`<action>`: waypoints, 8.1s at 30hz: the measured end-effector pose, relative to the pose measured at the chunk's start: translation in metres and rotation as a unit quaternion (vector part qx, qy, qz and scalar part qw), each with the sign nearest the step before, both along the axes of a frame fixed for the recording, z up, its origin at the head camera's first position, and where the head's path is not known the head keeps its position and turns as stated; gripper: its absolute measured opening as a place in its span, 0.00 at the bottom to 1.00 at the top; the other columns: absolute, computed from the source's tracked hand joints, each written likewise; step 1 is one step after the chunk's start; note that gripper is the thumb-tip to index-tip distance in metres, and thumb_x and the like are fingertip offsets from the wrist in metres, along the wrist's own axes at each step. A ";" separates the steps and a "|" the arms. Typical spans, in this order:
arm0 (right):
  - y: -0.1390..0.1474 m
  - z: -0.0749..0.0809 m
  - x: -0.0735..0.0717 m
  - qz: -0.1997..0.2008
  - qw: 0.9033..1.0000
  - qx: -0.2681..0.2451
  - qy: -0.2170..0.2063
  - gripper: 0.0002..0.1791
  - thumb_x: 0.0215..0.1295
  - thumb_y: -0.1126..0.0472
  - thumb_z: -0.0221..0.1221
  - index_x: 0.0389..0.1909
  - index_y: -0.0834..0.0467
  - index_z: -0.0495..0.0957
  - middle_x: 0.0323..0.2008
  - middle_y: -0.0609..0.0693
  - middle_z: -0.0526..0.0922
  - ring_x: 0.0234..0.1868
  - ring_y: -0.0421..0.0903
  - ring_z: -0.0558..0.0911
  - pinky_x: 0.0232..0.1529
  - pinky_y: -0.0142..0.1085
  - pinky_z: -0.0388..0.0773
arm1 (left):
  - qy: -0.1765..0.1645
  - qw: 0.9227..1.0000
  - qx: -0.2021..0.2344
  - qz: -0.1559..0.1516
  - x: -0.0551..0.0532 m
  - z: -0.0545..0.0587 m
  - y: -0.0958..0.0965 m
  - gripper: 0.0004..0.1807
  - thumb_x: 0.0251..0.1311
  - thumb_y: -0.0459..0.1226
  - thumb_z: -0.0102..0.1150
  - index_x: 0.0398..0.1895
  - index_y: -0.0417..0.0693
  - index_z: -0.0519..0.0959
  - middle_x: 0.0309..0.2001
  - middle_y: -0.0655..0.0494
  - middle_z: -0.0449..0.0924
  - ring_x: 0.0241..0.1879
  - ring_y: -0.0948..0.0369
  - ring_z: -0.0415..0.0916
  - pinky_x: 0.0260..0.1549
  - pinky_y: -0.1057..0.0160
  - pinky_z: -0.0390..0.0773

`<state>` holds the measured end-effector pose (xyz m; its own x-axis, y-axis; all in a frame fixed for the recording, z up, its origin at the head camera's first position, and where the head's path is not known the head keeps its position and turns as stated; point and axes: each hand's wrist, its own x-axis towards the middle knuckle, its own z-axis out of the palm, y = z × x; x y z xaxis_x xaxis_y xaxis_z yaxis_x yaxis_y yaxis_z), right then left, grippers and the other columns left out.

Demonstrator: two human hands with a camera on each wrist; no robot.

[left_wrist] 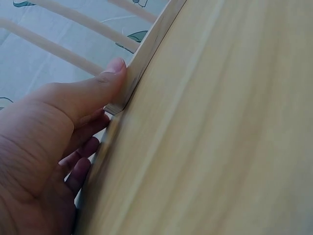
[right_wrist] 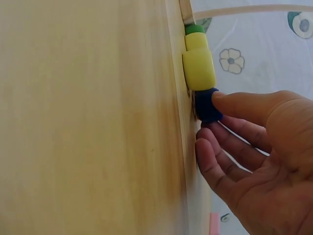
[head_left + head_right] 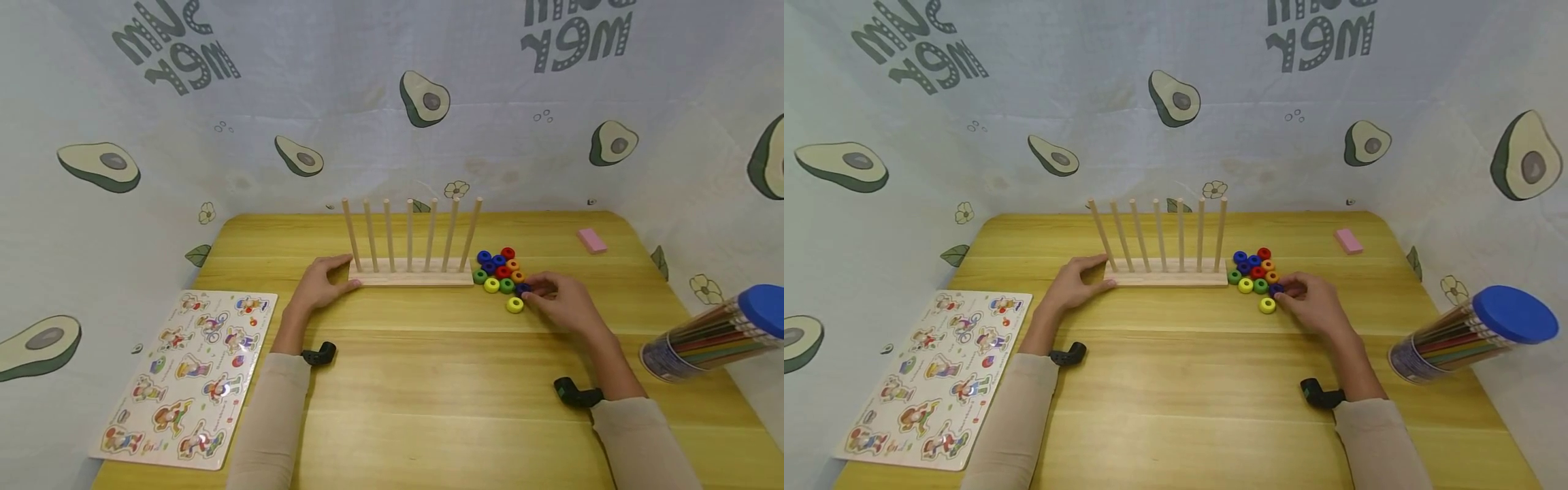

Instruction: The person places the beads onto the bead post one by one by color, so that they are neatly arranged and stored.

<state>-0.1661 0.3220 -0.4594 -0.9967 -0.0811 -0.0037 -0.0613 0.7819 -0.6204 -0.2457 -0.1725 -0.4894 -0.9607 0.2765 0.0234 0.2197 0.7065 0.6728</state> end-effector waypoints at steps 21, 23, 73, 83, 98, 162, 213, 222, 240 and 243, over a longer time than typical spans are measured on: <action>-0.027 0.081 0.004 -0.006 0.984 -0.100 0.148 0.18 0.71 0.58 0.65 0.56 0.64 0.82 0.48 0.55 0.85 0.42 0.23 0.77 0.44 0.11 0.74 | 0.015 1.000 0.014 0.007 0.001 0.001 -0.003 0.36 0.59 0.58 0.72 0.70 0.61 0.77 0.70 0.50 0.76 0.72 0.45 0.67 0.72 0.40 0.66; -0.036 0.093 0.002 0.005 0.980 -0.119 0.157 0.16 0.70 0.60 0.66 0.55 0.63 0.83 0.46 0.47 0.85 0.42 0.26 0.79 0.44 0.13 0.75 | 0.014 1.000 0.018 0.008 0.001 0.001 -0.003 0.35 0.59 0.58 0.72 0.70 0.61 0.78 0.69 0.49 0.77 0.72 0.44 0.68 0.72 0.40 0.66; -0.274 0.163 -0.091 0.220 0.959 -0.093 0.150 0.16 0.74 0.55 0.62 0.56 0.57 0.83 0.51 0.50 0.87 0.52 0.47 0.82 0.59 0.41 0.79 | 0.006 0.998 0.066 0.023 0.001 0.002 0.000 0.31 0.56 0.53 0.76 0.63 0.56 0.83 0.65 0.51 0.81 0.70 0.50 0.72 0.72 0.45 0.69; -0.279 0.159 -0.092 0.220 0.963 -0.070 0.137 0.14 0.73 0.55 0.63 0.54 0.57 0.84 0.50 0.50 0.87 0.53 0.49 0.83 0.59 0.43 0.79 | 0.001 0.997 0.069 0.023 0.000 0.004 0.000 0.30 0.57 0.52 0.76 0.63 0.55 0.83 0.65 0.52 0.81 0.70 0.50 0.72 0.71 0.46 0.69; -0.261 0.166 -0.084 0.213 0.961 -0.059 0.169 0.16 0.74 0.55 0.62 0.56 0.58 0.82 0.54 0.54 0.85 0.56 0.51 0.81 0.62 0.42 0.76 | -0.004 0.998 0.063 0.026 0.000 0.002 -0.002 0.30 0.57 0.52 0.76 0.64 0.57 0.83 0.65 0.53 0.81 0.71 0.51 0.72 0.72 0.47 0.68; -0.046 0.018 -0.059 0.063 0.998 0.022 -0.023 0.20 0.76 0.56 0.60 0.62 0.62 0.79 0.55 0.65 0.82 0.51 0.59 0.78 0.53 0.54 0.77 | -0.013 0.996 0.082 0.026 0.004 0.002 -0.002 0.30 0.57 0.51 0.76 0.64 0.58 0.83 0.65 0.52 0.81 0.72 0.50 0.71 0.72 0.45 0.68; -0.063 0.127 -0.027 0.008 0.979 -0.098 0.177 0.19 0.71 0.54 0.65 0.57 0.59 0.82 0.42 0.45 0.81 0.40 0.35 0.77 0.41 0.18 0.72 | -0.018 0.996 0.083 0.031 0.004 0.002 -0.003 0.31 0.57 0.51 0.76 0.65 0.58 0.82 0.66 0.52 0.81 0.72 0.50 0.70 0.73 0.46 0.67; -0.116 0.152 -0.033 0.062 0.964 -0.169 0.196 0.16 0.71 0.58 0.65 0.55 0.59 0.84 0.42 0.46 0.81 0.42 0.43 0.77 0.42 0.25 0.74 | -0.020 0.996 0.083 0.033 0.003 0.001 -0.004 0.31 0.57 0.51 0.76 0.64 0.57 0.83 0.65 0.52 0.81 0.72 0.50 0.70 0.73 0.46 0.67; -0.224 0.157 -0.066 0.160 0.965 -0.134 0.157 0.20 0.72 0.53 0.65 0.61 0.56 0.82 0.51 0.51 0.87 0.51 0.47 0.82 0.51 0.42 0.79 | -0.022 0.996 0.079 0.029 0.004 -0.003 -0.005 0.31 0.56 0.53 0.76 0.64 0.59 0.83 0.66 0.53 0.81 0.72 0.49 0.70 0.73 0.45 0.68; -0.238 0.161 -0.072 0.181 0.964 -0.120 0.155 0.19 0.73 0.53 0.64 0.60 0.55 0.82 0.51 0.50 0.87 0.52 0.46 0.82 0.53 0.41 0.79 | -0.019 0.996 0.080 0.027 0.003 -0.003 -0.005 0.31 0.56 0.52 0.76 0.64 0.59 0.83 0.65 0.53 0.81 0.72 0.50 0.71 0.73 0.45 0.68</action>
<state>-0.2383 0.0838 -0.2989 -0.8530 -0.3857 0.3517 -0.5149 0.5111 -0.6883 -0.2423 -0.1771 -0.4923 -0.9751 0.2204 0.0265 0.1568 0.5990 0.7852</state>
